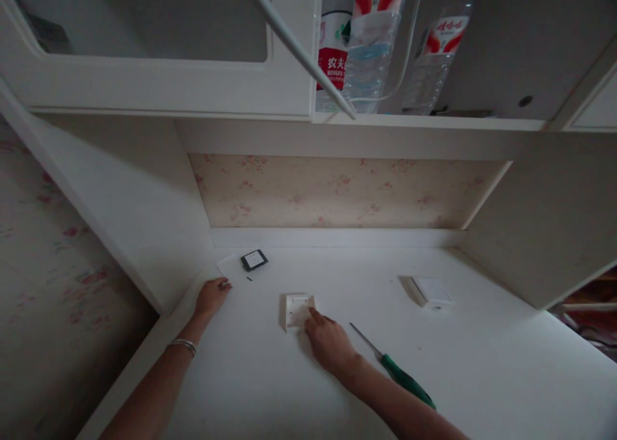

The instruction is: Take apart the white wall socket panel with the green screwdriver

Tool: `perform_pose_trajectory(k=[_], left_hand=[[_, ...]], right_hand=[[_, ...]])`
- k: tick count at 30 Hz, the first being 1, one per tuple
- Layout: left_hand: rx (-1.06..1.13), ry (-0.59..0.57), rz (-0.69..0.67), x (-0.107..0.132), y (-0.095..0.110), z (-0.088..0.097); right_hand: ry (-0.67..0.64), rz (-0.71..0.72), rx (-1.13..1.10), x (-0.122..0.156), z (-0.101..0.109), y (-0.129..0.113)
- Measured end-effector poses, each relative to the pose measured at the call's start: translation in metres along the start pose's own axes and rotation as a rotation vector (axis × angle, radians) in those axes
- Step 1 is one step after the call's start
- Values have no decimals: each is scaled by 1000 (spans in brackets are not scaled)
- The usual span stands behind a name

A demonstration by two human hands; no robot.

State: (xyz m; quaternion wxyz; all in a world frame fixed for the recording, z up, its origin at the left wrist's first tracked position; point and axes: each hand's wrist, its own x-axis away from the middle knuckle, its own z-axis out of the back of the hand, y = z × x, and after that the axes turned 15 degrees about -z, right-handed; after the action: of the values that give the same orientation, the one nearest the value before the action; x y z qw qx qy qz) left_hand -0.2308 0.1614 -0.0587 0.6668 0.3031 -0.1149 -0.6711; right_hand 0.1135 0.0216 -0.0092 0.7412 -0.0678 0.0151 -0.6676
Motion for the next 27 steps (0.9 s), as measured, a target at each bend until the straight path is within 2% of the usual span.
perform_pose_trajectory(k=[4,8,11,15,19,22,24,27], left_hand=[[22,76,-20,18,-3,-4],[79,112,-40,49,-4,-6],[166,162,-49,78,-3,-8],[303,219,-39,109,5,-14],[271,230,-93,123,17,-15],[188,233,-146,125,25,-14],[157,223,-166,126,27,-13],[119,217,-184,126,27,-14]], right_hand=[[6,9,-25,-65,-4,-34],[0,14,-69,-120,-5,-61],[-20,14,-112,-147,-3,-73],[-56,63,-189,-161,6,-78],[-41,91,-307,-153,23,-75],[-14,70,-426,-128,45,-64],[2,68,-515,-96,66,-50],[60,83,-675,-21,103,-16]])
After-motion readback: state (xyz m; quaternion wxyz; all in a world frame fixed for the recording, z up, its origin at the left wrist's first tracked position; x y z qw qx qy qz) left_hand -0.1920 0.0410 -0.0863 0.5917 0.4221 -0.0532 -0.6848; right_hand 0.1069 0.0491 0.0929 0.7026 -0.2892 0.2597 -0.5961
